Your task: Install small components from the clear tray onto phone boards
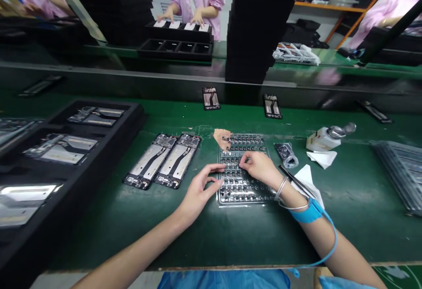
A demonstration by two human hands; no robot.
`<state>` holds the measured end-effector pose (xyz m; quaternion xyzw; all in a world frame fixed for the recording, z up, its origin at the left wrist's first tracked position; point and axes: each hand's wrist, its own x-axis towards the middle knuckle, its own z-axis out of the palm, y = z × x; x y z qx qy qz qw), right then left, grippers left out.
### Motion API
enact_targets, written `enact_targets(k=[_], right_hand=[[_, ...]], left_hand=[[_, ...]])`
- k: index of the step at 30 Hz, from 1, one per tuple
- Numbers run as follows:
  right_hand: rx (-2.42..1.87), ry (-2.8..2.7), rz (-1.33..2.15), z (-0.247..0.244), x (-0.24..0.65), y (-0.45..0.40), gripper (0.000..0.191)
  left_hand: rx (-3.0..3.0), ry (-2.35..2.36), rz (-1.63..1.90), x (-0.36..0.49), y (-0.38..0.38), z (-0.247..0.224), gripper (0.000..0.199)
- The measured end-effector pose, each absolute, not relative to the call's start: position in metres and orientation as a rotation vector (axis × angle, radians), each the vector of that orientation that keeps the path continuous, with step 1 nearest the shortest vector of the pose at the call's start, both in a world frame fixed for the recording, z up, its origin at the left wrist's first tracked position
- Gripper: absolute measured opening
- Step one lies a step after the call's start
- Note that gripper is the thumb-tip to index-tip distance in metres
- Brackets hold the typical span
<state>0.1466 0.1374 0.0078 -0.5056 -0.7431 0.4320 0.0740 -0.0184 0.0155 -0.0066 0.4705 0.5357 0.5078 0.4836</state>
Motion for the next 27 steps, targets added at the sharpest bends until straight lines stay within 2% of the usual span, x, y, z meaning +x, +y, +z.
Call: enact_targets(k=[4, 8, 11, 18, 24, 27], right_hand=[[-1.359, -2.251, 1.514, 0.020, 0.147, 0.109, 0.015], [-1.186, -2.155, 1.803, 0.027, 0.144, 0.080, 0.021], [-1.208, -2.022, 1.818, 0.023, 0.149, 0.085, 0.024], [-1.588, -2.367, 0.938, 0.004, 0.162, 0.118, 0.016], [-1.644, -2.380, 0.545, -0.002, 0.154, 0.107, 0.008], [-1.607, -2.310, 0.425, 0.008, 0.173, 0.100, 0.019]], left_hand=[[1.175, 1.306, 1.132, -0.019, 0.012, -0.002, 0.015], [1.263, 1.174, 0.983, -0.020, 0.010, 0.000, 0.031], [1.208, 1.155, 0.997, -0.019, 0.010, -0.003, 0.031], [1.052, 1.069, 1.013, -0.017, 0.012, -0.015, 0.024], [1.115, 1.004, 0.931, -0.015, 0.010, -0.007, 0.024], [1.129, 1.014, 0.914, -0.013, 0.009, -0.005, 0.023]])
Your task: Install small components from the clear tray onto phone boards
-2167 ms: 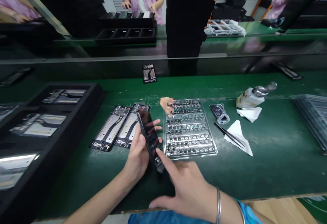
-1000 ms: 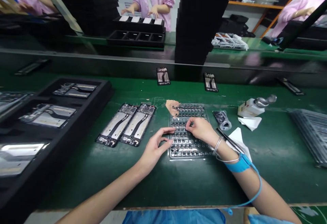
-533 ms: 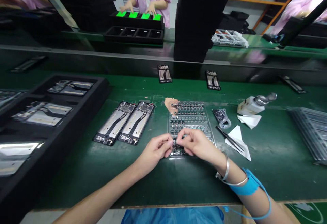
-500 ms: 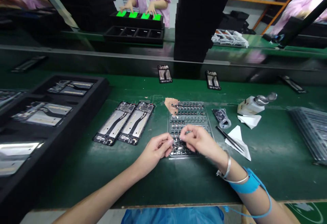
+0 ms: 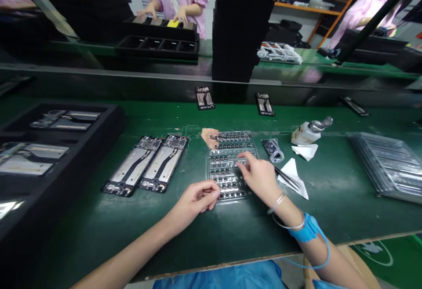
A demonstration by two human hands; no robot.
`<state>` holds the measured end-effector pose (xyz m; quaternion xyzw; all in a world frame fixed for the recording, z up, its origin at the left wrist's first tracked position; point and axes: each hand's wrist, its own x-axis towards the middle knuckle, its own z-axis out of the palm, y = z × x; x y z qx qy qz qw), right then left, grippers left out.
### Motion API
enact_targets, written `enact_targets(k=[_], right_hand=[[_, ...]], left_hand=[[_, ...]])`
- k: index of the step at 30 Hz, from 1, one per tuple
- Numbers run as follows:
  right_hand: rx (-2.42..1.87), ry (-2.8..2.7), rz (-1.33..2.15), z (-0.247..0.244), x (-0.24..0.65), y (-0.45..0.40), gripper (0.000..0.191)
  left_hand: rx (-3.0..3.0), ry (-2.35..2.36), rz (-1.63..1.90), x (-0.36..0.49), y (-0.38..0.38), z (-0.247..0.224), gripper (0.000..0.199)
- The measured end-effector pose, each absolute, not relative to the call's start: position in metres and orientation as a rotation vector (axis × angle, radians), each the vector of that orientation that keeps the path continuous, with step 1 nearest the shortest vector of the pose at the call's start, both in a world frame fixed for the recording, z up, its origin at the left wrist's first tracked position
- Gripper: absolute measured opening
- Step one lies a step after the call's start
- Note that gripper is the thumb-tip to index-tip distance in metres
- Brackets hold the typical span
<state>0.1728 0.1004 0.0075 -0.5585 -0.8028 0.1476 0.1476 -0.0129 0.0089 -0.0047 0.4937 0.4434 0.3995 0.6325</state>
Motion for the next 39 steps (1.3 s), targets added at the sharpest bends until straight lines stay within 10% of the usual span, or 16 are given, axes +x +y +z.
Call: enact_targets(k=[21, 33, 39], right_hand=[[-1.528, -2.352, -0.283, -0.031, 0.290, 0.087, 0.021], [-1.305, -1.961, 1.015, 0.012, 0.191, 0.053, 0.017], [-1.093, -1.980, 1.072, 0.015, 0.161, 0.042, 0.010]], left_hand=[[1.000, 1.038, 0.924, -0.011, 0.009, -0.004, 0.021], [0.936, 1.005, 0.987, -0.011, 0.007, 0.001, 0.021], [0.931, 0.983, 0.997, -0.012, 0.006, -0.002, 0.021]])
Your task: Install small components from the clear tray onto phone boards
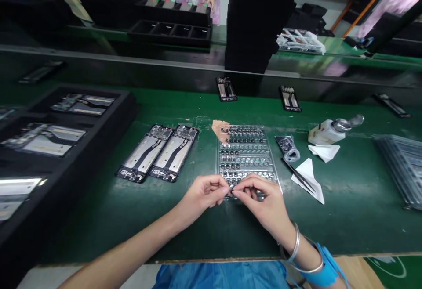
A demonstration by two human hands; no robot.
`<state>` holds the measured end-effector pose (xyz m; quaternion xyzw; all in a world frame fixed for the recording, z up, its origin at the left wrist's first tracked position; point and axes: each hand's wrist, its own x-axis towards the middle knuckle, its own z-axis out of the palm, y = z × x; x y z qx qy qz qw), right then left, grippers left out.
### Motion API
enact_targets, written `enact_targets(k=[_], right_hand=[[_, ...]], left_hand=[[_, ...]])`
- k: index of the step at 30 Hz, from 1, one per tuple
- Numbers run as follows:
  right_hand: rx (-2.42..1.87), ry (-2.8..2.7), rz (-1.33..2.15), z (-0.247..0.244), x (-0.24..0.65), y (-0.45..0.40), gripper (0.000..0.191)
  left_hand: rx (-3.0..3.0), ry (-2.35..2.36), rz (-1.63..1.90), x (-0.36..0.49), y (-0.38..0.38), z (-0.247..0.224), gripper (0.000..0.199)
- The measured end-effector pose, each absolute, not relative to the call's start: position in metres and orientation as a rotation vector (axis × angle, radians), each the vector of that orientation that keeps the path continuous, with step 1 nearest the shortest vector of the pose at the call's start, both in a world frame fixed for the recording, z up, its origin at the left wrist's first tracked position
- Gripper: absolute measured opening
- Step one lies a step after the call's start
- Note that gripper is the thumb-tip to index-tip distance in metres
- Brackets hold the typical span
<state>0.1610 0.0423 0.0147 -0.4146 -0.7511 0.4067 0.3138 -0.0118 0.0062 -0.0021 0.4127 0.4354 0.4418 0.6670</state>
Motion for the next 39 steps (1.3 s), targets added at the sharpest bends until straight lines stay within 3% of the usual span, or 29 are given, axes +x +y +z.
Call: enact_targets(k=[5, 11, 14, 23, 28, 33, 39], right_hand=[[-0.947, -2.105, 0.879, 0.015, 0.162, 0.040, 0.005], [-0.667, -2.239, 0.495, 0.007, 0.169, 0.037, 0.040], [-0.616, -2.241, 0.438, 0.006, 0.168, 0.038, 0.047], [-0.831, -2.025, 0.630, 0.000, 0.170, 0.037, 0.034], [-1.004, -1.922, 0.727, -0.008, 0.170, 0.037, 0.040], [-1.022, -1.961, 0.678, 0.002, 0.171, 0.040, 0.032], [-1.237, -2.149, 0.510, 0.030, 0.144, 0.132, 0.032]], left_hand=[[0.926, 0.976, 0.994, -0.012, 0.006, -0.003, 0.023], [0.740, 0.940, 0.953, -0.014, 0.007, 0.001, 0.028], [0.679, 0.911, 0.954, -0.014, 0.007, 0.000, 0.028], [0.815, 0.979, 1.021, -0.017, 0.006, 0.000, 0.029], [0.837, 1.024, 1.029, -0.018, 0.007, 0.000, 0.029], [0.823, 1.023, 1.040, -0.018, 0.007, 0.000, 0.027], [0.715, 1.040, 1.103, -0.020, 0.009, 0.003, 0.029]])
